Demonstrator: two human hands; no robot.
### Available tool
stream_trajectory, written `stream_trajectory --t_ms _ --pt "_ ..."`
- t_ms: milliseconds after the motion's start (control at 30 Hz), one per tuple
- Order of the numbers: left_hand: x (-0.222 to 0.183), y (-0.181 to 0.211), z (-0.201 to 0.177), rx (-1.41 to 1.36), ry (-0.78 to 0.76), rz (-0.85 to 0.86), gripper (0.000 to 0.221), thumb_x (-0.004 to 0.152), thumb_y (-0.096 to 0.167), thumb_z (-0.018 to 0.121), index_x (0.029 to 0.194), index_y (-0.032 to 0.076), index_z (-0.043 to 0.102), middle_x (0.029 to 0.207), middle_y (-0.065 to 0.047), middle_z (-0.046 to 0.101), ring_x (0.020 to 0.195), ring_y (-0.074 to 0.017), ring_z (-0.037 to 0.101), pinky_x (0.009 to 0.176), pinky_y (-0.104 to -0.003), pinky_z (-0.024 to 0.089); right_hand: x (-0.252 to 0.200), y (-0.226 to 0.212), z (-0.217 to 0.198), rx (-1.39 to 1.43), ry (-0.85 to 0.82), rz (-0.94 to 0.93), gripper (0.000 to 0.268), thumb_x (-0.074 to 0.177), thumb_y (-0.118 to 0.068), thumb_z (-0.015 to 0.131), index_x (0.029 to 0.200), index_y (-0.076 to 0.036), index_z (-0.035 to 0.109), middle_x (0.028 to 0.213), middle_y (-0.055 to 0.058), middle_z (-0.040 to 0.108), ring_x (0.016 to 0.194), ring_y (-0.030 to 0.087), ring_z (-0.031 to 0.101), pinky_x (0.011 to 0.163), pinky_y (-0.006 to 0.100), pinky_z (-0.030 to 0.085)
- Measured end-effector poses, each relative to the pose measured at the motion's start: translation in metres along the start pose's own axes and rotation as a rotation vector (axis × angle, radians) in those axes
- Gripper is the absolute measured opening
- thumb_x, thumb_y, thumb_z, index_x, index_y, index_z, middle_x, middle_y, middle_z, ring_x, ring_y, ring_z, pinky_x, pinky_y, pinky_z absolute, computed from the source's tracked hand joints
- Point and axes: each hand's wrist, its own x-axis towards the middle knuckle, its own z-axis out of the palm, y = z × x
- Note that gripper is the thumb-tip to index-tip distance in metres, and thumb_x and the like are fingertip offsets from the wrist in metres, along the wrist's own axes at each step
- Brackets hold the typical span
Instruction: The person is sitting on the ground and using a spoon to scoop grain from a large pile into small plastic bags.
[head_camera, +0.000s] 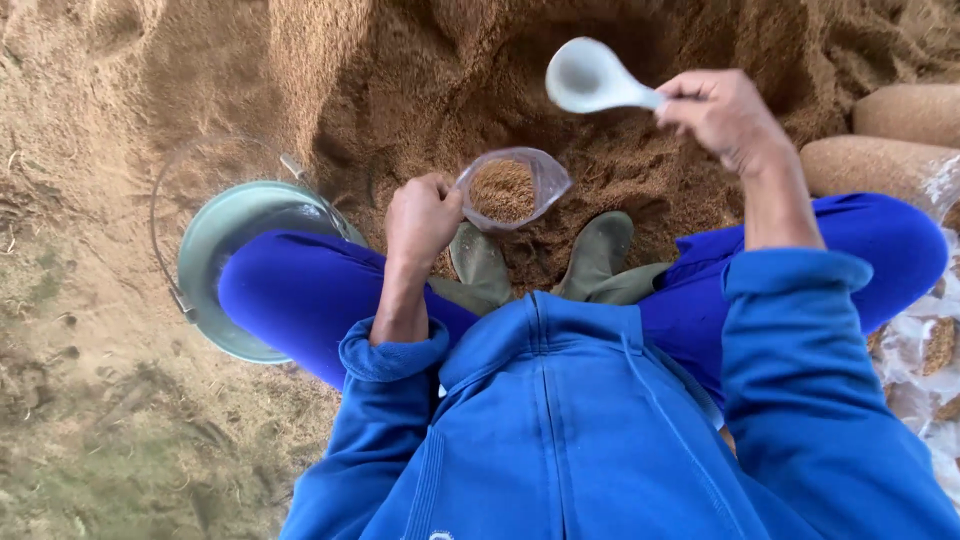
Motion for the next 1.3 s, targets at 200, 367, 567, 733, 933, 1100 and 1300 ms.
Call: stream_trajectory --t_ms 200,367,567,733,933,1100,1300 --pt "0.006 0.003 0.004 0.006 0.026 0.075 0.017 0.089 0.01 0.059 0.081 0.009 0.074 0.067 -0.006 0.072 0.053 -0.0161 0.063 0.052 -0.032 0.056 0.049 0.06 0.036 -0.229 -0.056 0.529 0.02 0.101 -0.022 0.066 0.116 -0.012 0.072 0.081 0.003 0.06 0.059 0.009 0.039 0.051 0.022 0.032" --pt "0.009 -0.005 0.013 -0.061 -0.142 0.46 0.018 0.075 0.01 0.066 0.086 0.003 0.078 0.068 -0.012 0.072 0.048 -0.0257 0.058 0.051 -0.039 0.051 0.097 0.165 0.106 -0.352 -0.376 0.505 0.027 0.088 -0.033 0.078 0.094 -0.006 0.08 0.076 0.006 0.062 0.067 0.02 0.048 0.058 0.036 0.037" --pt "0.005 0.011 0.006 0.028 -0.396 0.443 0.023 0.077 0.01 0.066 0.094 0.007 0.081 0.072 -0.009 0.073 0.056 -0.0215 0.063 0.055 -0.035 0.054 0.132 0.092 0.095 -0.393 -0.195 0.618 0.025 0.108 -0.028 0.058 0.103 -0.007 0.072 0.075 0.002 0.052 0.053 0.008 0.034 0.047 0.023 0.033" --pt "0.008 0.014 0.014 0.039 -0.518 0.457 0.021 0.079 0.005 0.062 0.09 0.006 0.08 0.065 -0.005 0.068 0.047 -0.0152 0.054 0.042 -0.027 0.045 0.145 0.077 0.081 -0.068 0.163 0.511 0.019 0.107 -0.029 0.055 0.103 -0.015 0.068 0.074 -0.007 0.051 0.055 0.003 0.037 0.048 0.021 0.031" --pt "0.004 0.019 0.017 0.008 -0.574 0.56 0.02 0.076 0.003 0.061 0.086 0.004 0.08 0.066 -0.007 0.072 0.045 -0.0172 0.058 0.04 -0.029 0.049 0.143 0.083 0.12 -0.21 -0.212 0.352 0.028 0.107 -0.037 0.059 0.097 -0.014 0.069 0.087 0.005 0.06 0.074 0.015 0.051 0.06 0.029 0.043" --pt "0.007 0.014 0.037 0.049 -0.544 0.509 0.021 0.073 0.024 0.066 0.056 0.012 0.066 0.058 -0.014 0.067 0.073 -0.0376 0.074 0.067 -0.049 0.055 0.144 0.08 0.191 -0.353 -0.453 0.195 0.028 0.105 -0.03 0.063 0.099 -0.005 0.075 0.077 0.011 0.061 0.063 0.022 0.053 0.059 0.034 0.044" --pt "0.005 0.011 0.029 -0.032 -0.526 0.63 0.016 0.07 0.01 0.063 0.076 0.003 0.076 0.078 -0.014 0.075 0.069 -0.0336 0.069 0.07 -0.045 0.057 0.167 0.103 0.168 -0.626 -0.181 0.201 0.042 0.111 -0.048 0.049 0.093 -0.018 0.072 0.072 -0.002 0.057 0.056 0.014 0.045 0.046 0.032 0.033"
